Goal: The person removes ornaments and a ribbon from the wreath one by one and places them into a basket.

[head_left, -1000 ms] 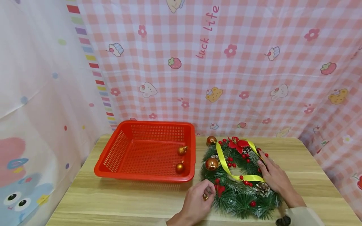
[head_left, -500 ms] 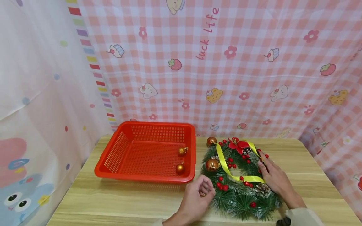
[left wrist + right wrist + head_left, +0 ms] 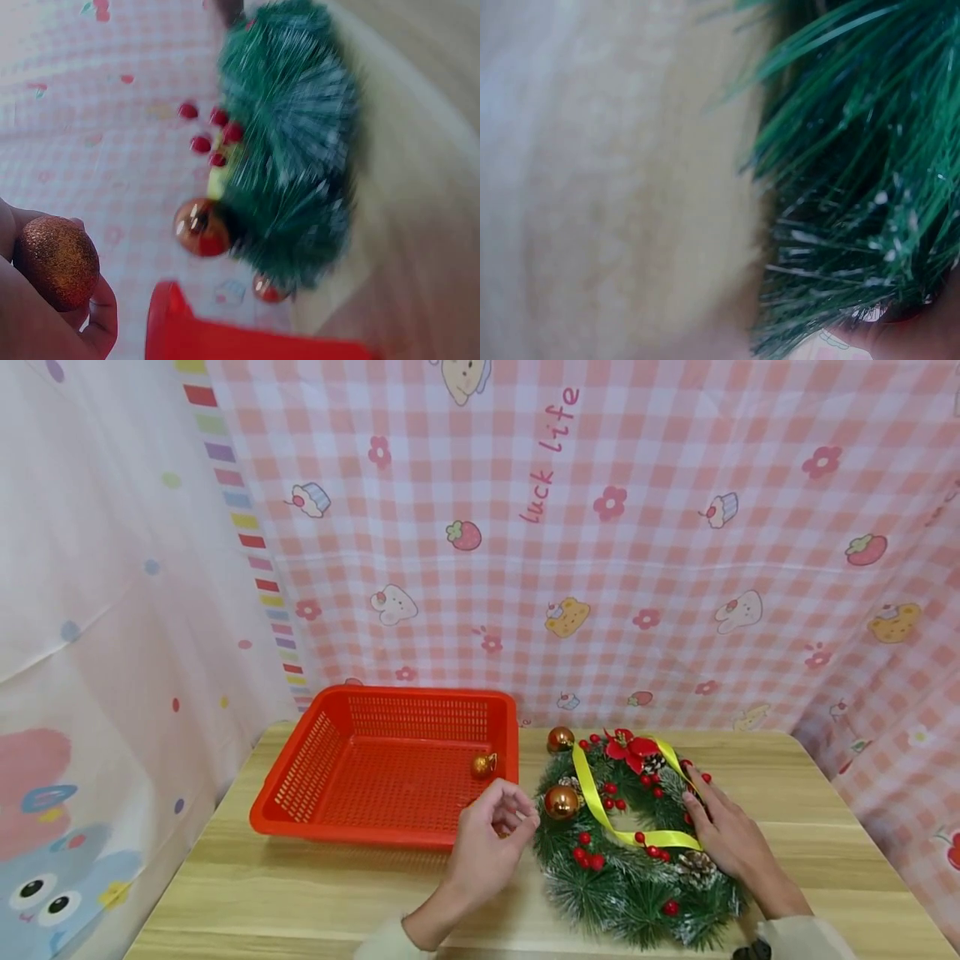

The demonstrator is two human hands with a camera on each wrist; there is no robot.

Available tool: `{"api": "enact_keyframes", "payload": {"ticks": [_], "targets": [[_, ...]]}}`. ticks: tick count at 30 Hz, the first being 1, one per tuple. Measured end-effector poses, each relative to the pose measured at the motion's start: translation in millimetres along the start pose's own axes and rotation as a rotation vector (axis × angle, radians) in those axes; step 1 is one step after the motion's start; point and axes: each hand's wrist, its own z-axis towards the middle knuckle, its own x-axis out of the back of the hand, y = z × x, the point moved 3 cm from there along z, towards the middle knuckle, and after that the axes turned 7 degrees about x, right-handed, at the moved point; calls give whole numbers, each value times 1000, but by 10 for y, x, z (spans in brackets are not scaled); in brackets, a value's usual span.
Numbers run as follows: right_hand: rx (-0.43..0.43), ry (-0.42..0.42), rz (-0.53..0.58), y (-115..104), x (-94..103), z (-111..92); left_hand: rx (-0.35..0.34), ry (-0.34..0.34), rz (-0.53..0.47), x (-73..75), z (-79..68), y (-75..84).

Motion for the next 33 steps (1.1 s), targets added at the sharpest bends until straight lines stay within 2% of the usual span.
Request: {"api": "enact_keyframes", "payload": {"ticks": [5, 9, 18, 22, 25, 28, 33], "targets": [[0, -5, 3, 6, 2, 4, -20, 94, 32, 199, 160, 25], [-5, -16, 4, 13, 4, 11, -10, 152, 44, 369, 281, 28], [-6, -17, 2, 27, 3, 33, -19, 228, 53, 699, 479, -11], [-3, -8, 2, 16, 5, 24, 10, 256, 74, 783, 489, 88], [-2, -5, 3, 7, 4, 18, 44, 263, 93, 850, 526, 46], [-2, -5, 4, 6, 4, 17, 59, 268, 99, 928, 609, -158], [-1, 0, 3, 4, 6, 13, 74, 263, 122, 1005, 648, -271]]}}
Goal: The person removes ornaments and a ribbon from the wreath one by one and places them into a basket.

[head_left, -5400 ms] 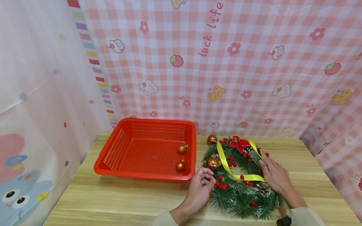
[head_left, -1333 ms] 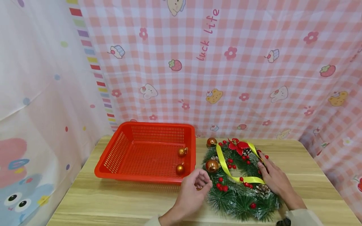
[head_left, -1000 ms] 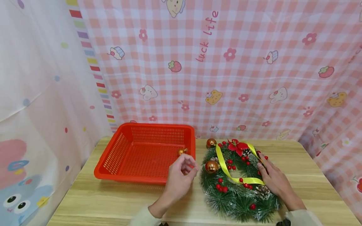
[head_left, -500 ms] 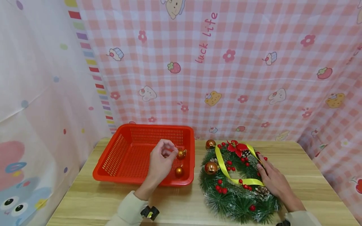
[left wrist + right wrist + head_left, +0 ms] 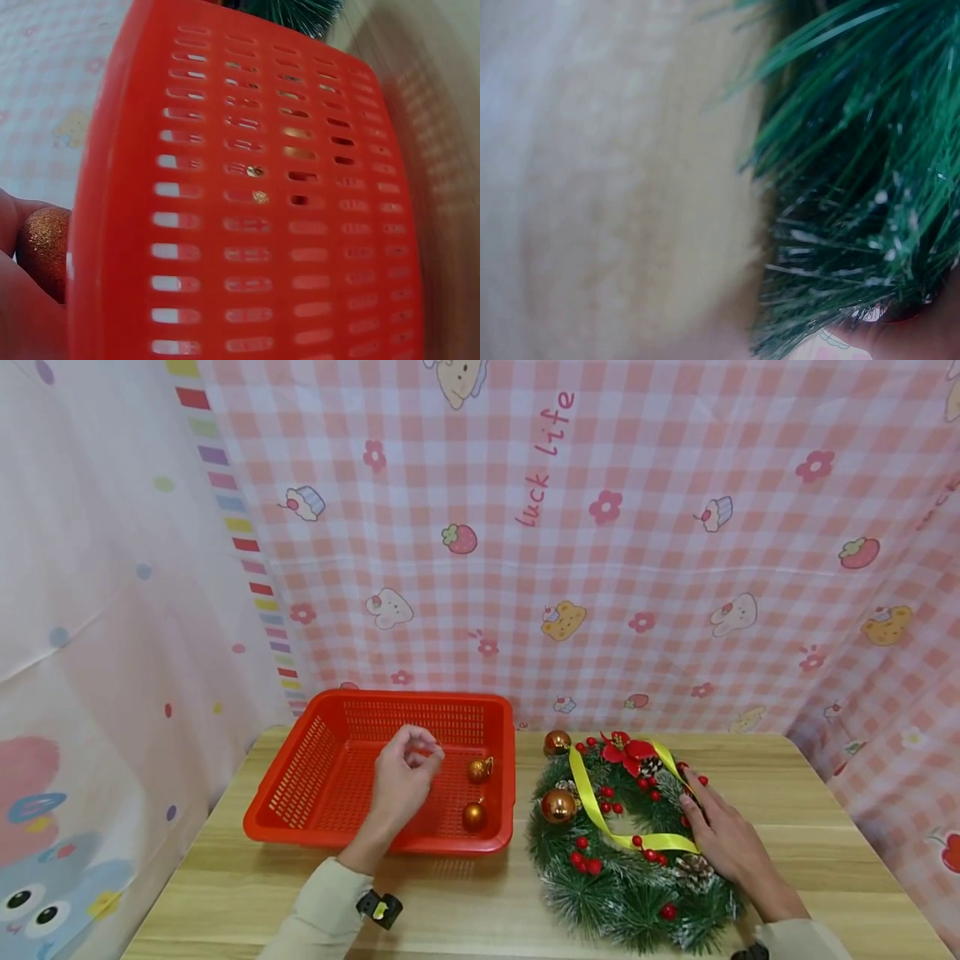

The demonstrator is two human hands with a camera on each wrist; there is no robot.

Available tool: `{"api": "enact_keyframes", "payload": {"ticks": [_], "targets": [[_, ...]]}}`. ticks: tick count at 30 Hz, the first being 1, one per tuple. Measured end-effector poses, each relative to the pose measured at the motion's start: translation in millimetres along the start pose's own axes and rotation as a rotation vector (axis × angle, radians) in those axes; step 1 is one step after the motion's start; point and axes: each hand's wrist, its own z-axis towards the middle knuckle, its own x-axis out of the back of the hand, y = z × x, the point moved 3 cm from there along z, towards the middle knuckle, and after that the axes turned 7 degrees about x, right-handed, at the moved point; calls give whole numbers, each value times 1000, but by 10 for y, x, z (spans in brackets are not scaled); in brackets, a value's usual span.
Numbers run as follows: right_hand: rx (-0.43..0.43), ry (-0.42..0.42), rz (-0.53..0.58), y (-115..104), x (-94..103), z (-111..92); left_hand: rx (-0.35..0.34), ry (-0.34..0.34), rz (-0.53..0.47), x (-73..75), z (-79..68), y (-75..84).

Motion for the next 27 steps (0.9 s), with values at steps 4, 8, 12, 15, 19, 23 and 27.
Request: {"api": "enact_keyframes", "payload": {"ticks": [4, 8, 12, 15, 19, 23, 27], "targets": [[5, 7, 3, -7, 4, -5, 20, -15, 14, 25, -1, -28], [0, 2, 4, -8, 6, -4, 23, -20, 23, 36, 0, -42], [-6, -4, 6, -4, 5, 1, 1, -2, 61, 38, 12, -47], [-5, -3, 7, -1, 5, 4, 3, 5, 102, 37, 11, -55], [0, 2, 7, 1, 4, 2, 25, -15, 127, 20, -3, -68], [6, 12, 7, -4, 5, -4, 11, -53, 125, -22, -36, -66], [9, 19, 9, -6, 2, -9, -12, -117, 129, -101, -94, -48]]}}
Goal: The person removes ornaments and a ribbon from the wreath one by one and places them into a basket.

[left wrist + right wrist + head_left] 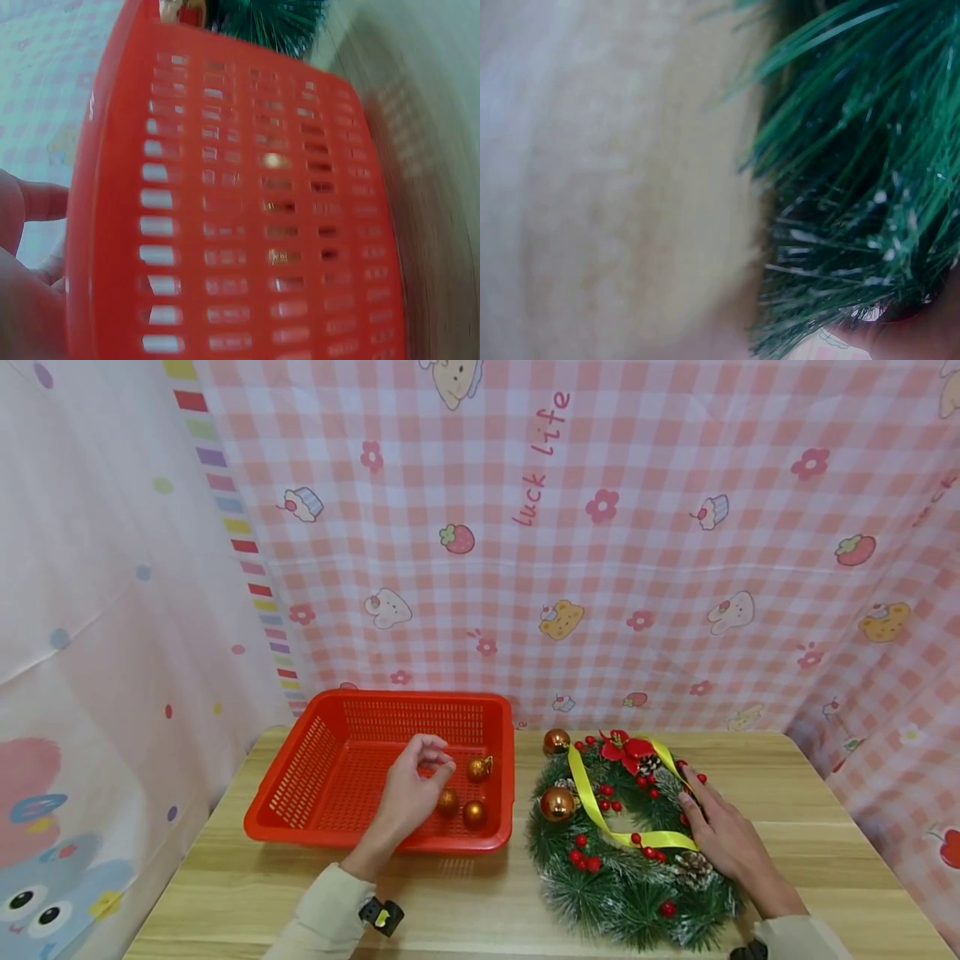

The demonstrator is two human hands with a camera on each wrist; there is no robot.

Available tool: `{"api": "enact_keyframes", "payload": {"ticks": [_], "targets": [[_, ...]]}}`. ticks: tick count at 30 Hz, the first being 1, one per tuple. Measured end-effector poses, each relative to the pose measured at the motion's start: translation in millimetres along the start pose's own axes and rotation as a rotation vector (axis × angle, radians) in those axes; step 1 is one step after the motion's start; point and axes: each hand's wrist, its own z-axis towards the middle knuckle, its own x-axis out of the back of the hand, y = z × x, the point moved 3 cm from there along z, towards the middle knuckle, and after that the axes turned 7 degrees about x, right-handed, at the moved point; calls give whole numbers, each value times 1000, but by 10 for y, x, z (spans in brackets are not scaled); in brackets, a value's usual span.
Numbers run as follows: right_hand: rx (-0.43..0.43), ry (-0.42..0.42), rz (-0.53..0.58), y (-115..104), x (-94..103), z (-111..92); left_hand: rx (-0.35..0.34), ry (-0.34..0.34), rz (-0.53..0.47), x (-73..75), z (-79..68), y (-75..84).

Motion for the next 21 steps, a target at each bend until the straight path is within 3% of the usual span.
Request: {"api": "enact_keyframes", "payload": {"ticks": [7, 11, 16, 21], "targets": [[3, 2, 2, -5, -4, -3, 15, -170, 60, -230, -137, 81], [6, 1, 7, -10, -11, 1, -14, -264, 159, -373, -215, 88], [14, -6, 13, 7, -10, 15, -47, -307, 332, -473, -275, 71], [36, -7, 4, 45, 14, 36, -55, -322, 421, -504, -293, 80]]}}
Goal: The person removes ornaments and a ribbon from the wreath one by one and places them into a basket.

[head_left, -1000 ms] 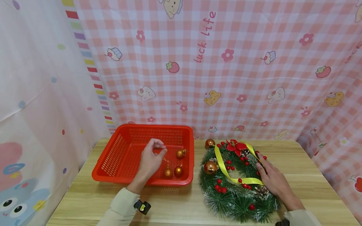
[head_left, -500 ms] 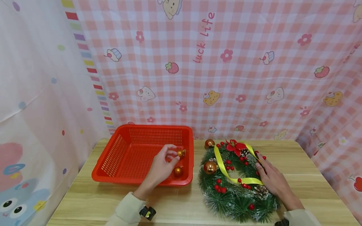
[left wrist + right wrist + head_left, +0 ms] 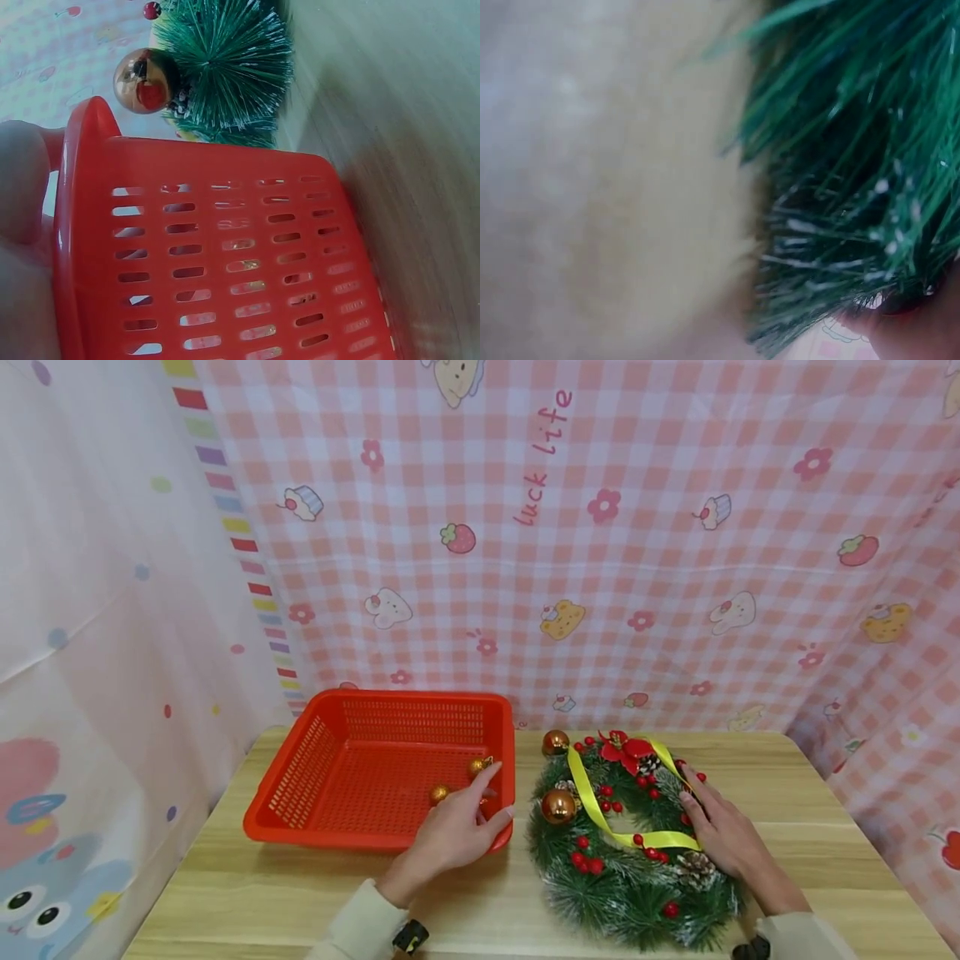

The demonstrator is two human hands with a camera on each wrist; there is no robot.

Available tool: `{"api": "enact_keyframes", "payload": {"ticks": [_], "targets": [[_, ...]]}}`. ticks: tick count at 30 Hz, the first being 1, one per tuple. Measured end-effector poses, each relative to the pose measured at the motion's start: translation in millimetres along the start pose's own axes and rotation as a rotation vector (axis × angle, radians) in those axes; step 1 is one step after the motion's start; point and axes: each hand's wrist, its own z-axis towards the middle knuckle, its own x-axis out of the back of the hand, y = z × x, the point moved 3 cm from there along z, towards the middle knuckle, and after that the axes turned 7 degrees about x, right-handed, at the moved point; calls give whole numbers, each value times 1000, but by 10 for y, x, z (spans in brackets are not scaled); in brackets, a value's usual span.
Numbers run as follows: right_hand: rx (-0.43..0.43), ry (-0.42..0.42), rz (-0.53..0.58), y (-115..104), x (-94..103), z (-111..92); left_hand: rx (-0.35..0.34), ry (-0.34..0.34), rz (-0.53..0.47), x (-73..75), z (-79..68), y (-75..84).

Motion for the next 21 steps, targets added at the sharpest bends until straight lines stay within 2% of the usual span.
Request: {"api": "enact_keyframes", "payload": {"ticks": [6, 10, 15, 21], "targets": [[27, -6, 21, 14, 28, 65, 28, 8, 83, -22, 10, -19], [-1, 9, 3, -37, 82, 59, 56, 1, 99, -37, 23, -45], [-118, 38, 17, -176, 179, -50, 63, 1, 119, -48, 26, -38], [-310, -6, 66, -392, 185, -196, 57, 3, 136, -55, 37, -31]]}}
